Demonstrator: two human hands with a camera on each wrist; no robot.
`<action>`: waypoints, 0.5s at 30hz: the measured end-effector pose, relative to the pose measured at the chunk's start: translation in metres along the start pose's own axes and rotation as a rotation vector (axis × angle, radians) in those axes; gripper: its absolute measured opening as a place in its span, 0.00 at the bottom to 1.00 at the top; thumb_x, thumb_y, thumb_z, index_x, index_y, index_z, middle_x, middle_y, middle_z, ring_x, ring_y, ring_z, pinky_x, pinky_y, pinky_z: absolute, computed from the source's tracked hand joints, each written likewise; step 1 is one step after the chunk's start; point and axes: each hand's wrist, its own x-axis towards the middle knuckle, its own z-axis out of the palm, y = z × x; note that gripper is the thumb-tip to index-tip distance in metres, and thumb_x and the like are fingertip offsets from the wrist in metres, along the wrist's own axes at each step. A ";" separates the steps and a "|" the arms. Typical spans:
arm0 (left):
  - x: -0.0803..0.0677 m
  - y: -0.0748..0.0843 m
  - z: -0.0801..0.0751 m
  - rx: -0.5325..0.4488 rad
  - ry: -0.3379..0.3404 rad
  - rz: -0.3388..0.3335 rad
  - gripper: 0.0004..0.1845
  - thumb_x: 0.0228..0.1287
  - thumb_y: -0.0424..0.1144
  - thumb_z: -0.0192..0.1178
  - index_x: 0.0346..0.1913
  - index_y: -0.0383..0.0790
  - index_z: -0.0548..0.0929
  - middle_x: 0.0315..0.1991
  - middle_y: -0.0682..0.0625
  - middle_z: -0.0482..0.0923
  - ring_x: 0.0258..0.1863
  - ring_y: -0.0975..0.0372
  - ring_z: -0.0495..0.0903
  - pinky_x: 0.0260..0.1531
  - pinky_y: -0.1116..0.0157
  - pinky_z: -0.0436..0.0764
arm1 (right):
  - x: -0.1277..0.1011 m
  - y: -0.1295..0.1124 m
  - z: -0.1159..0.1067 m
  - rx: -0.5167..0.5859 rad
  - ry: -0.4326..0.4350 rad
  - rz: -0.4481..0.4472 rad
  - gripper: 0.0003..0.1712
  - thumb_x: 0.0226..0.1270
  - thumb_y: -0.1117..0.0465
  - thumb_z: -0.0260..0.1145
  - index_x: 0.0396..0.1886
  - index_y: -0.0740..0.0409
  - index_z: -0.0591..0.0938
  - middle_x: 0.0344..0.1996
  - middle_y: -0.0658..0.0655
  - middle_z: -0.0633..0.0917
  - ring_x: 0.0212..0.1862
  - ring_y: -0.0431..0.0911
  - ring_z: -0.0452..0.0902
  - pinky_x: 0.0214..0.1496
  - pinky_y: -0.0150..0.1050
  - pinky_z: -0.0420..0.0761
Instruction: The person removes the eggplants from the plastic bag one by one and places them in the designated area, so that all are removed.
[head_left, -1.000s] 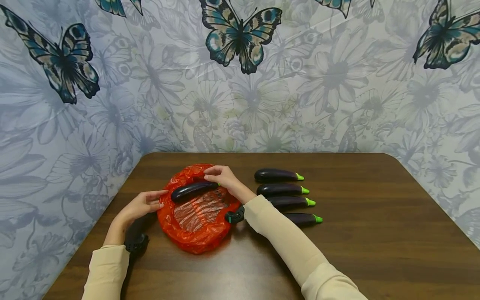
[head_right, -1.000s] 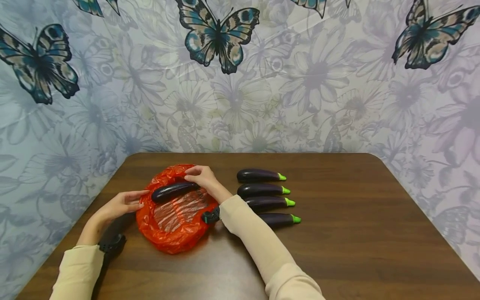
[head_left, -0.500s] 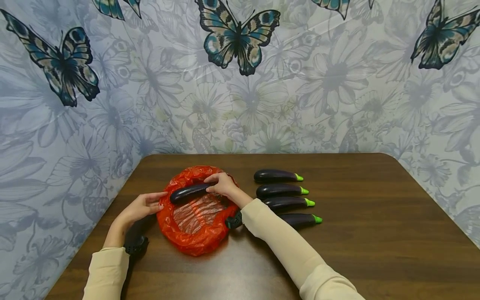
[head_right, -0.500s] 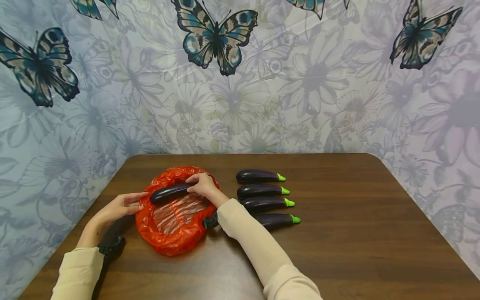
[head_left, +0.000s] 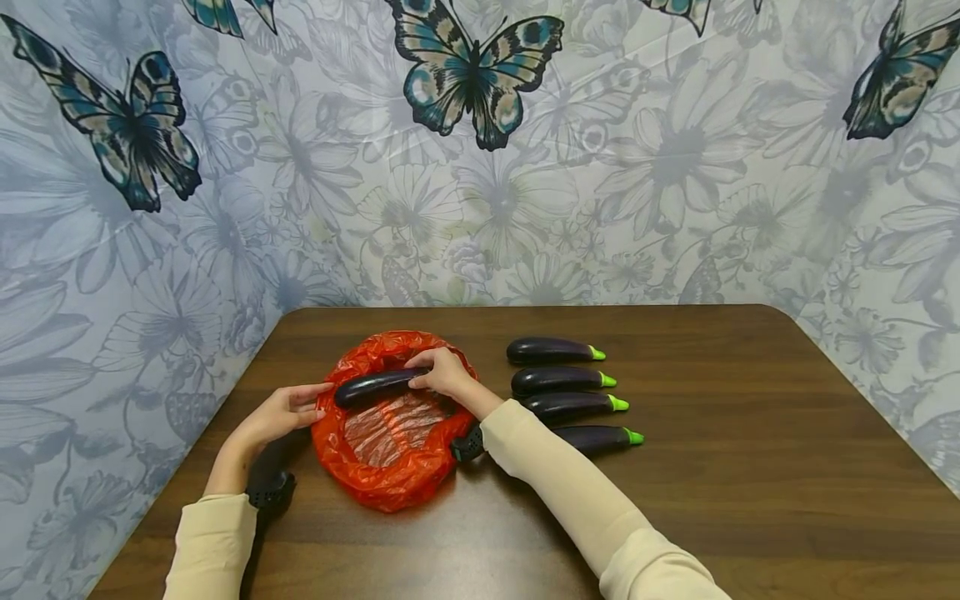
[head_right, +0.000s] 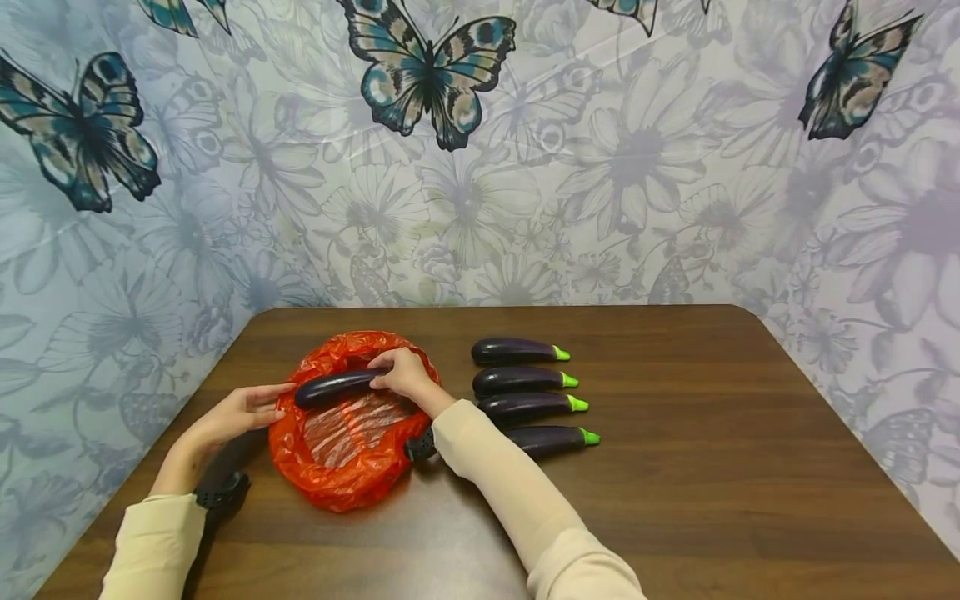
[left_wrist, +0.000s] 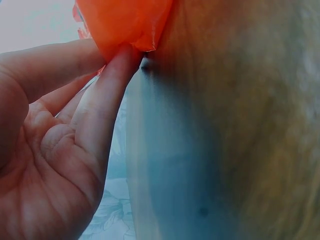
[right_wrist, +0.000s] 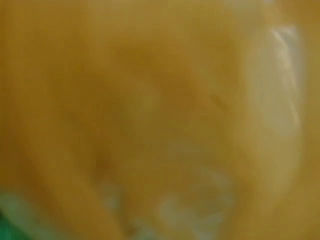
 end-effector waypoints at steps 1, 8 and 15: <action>0.000 0.000 0.000 0.001 0.000 0.000 0.30 0.59 0.33 0.56 0.62 0.24 0.60 0.59 0.27 0.59 0.55 0.42 0.66 0.44 0.62 0.76 | -0.001 -0.001 0.000 0.009 0.002 -0.003 0.15 0.48 0.61 0.70 0.40 0.52 0.84 0.40 0.49 0.83 0.48 0.45 0.74 0.47 0.36 0.74; -0.002 0.000 0.000 -0.001 0.001 -0.005 0.30 0.58 0.33 0.57 0.62 0.27 0.61 0.60 0.28 0.58 0.55 0.42 0.66 0.45 0.62 0.75 | -0.003 -0.009 -0.004 0.084 0.025 -0.028 0.14 0.49 0.60 0.70 0.39 0.53 0.84 0.41 0.49 0.82 0.47 0.43 0.73 0.43 0.32 0.73; -0.002 -0.001 0.000 -0.008 -0.008 0.001 0.30 0.59 0.33 0.57 0.62 0.27 0.60 0.60 0.28 0.59 0.55 0.43 0.66 0.45 0.63 0.76 | -0.010 -0.025 -0.017 0.209 0.035 0.000 0.12 0.50 0.59 0.69 0.38 0.53 0.84 0.43 0.51 0.80 0.40 0.45 0.75 0.38 0.36 0.76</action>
